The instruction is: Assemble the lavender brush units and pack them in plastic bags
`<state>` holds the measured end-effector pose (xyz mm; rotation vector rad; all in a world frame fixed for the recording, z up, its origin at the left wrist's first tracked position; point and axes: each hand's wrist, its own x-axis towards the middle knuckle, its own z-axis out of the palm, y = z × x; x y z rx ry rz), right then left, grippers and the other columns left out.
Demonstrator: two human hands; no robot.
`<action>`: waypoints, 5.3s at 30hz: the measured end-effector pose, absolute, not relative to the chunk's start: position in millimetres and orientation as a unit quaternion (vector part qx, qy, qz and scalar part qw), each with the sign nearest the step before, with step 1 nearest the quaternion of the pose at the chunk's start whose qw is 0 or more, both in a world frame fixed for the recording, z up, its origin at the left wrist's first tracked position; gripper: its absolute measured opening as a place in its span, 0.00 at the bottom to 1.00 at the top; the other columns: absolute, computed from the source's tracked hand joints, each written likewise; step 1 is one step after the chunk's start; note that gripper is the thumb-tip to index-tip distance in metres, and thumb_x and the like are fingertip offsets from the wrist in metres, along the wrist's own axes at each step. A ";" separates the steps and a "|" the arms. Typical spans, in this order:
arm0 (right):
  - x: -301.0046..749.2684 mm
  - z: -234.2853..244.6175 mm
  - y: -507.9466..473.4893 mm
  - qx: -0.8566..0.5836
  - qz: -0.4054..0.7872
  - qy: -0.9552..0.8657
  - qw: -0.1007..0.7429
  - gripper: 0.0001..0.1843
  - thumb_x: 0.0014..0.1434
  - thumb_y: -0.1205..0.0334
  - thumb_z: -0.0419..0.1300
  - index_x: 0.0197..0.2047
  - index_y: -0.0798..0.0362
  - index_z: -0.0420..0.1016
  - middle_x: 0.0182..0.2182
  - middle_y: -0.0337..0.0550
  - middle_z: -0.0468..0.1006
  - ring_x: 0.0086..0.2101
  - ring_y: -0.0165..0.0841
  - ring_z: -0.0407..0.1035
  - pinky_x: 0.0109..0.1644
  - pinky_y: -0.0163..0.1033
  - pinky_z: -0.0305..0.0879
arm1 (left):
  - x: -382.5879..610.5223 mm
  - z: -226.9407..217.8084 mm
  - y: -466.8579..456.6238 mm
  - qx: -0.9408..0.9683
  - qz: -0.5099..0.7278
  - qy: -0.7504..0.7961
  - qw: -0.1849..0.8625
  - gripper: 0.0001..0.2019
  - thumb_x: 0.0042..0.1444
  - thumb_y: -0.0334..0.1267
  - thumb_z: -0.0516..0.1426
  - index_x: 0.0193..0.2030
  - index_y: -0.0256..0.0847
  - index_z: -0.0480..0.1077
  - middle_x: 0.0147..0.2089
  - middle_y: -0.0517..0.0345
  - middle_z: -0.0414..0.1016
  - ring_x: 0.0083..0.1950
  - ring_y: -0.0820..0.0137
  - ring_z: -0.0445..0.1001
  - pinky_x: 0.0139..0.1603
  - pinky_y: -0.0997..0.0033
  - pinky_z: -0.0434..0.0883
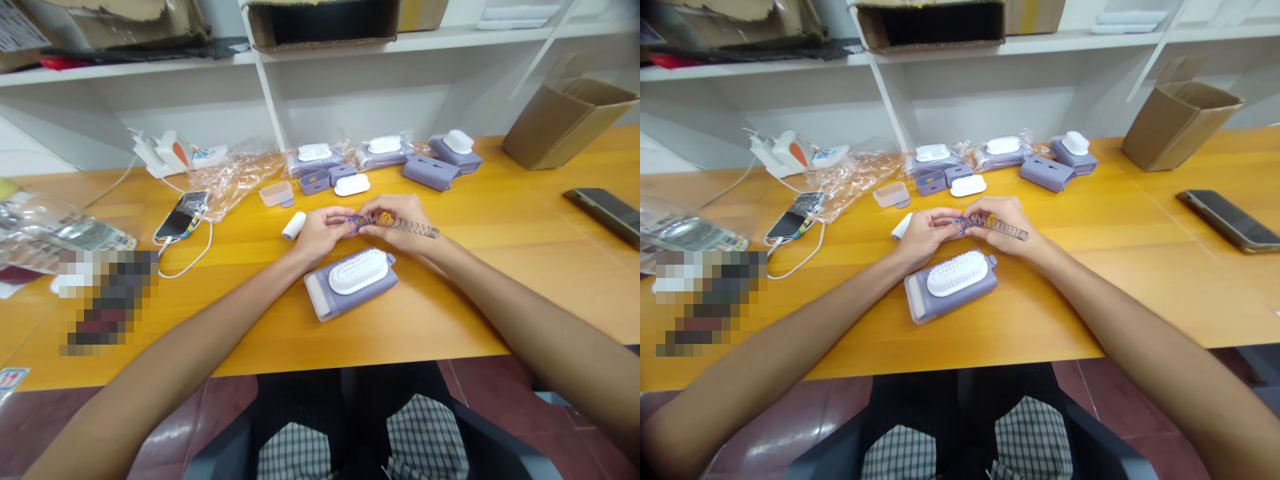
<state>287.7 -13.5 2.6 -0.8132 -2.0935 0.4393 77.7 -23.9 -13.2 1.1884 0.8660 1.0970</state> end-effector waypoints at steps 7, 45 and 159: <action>286.5 5.6 -13.9 -0.317 0.156 -0.835 0.422 0.09 0.55 0.62 0.73 0.41 0.49 0.84 0.38 0.43 0.86 0.37 0.41 0.79 0.45 0.46 0.73 | 77.7 -13.8 -23.4 0.511 0.487 0.343 0.620 0.21 0.45 0.43 0.75 0.44 0.36 0.81 0.46 0.48 0.85 0.46 0.63 0.84 0.59 0.53 0.80; 281.4 4.1 -13.6 -0.261 0.071 -0.883 0.384 0.07 0.61 0.58 0.67 0.39 0.49 0.74 0.36 0.45 0.79 0.36 0.38 0.73 0.41 0.42 0.69 | 88.6 -12.1 -27.8 0.520 0.543 0.424 0.504 0.14 0.45 0.25 0.63 0.31 0.41 0.61 0.26 0.70 0.66 0.28 0.77 0.73 0.35 0.71 0.81; 294.8 16.0 -19.8 -0.303 0.013 -0.911 0.280 0.05 0.62 0.60 0.66 0.41 0.48 0.76 0.37 0.42 0.82 0.39 0.41 0.73 0.46 0.47 0.58 | 80.0 -3.5 -29.6 0.549 0.438 0.420 0.574 0.22 0.44 0.34 0.73 0.42 0.39 0.70 0.29 0.61 0.80 0.29 0.73 0.78 0.33 0.74 0.76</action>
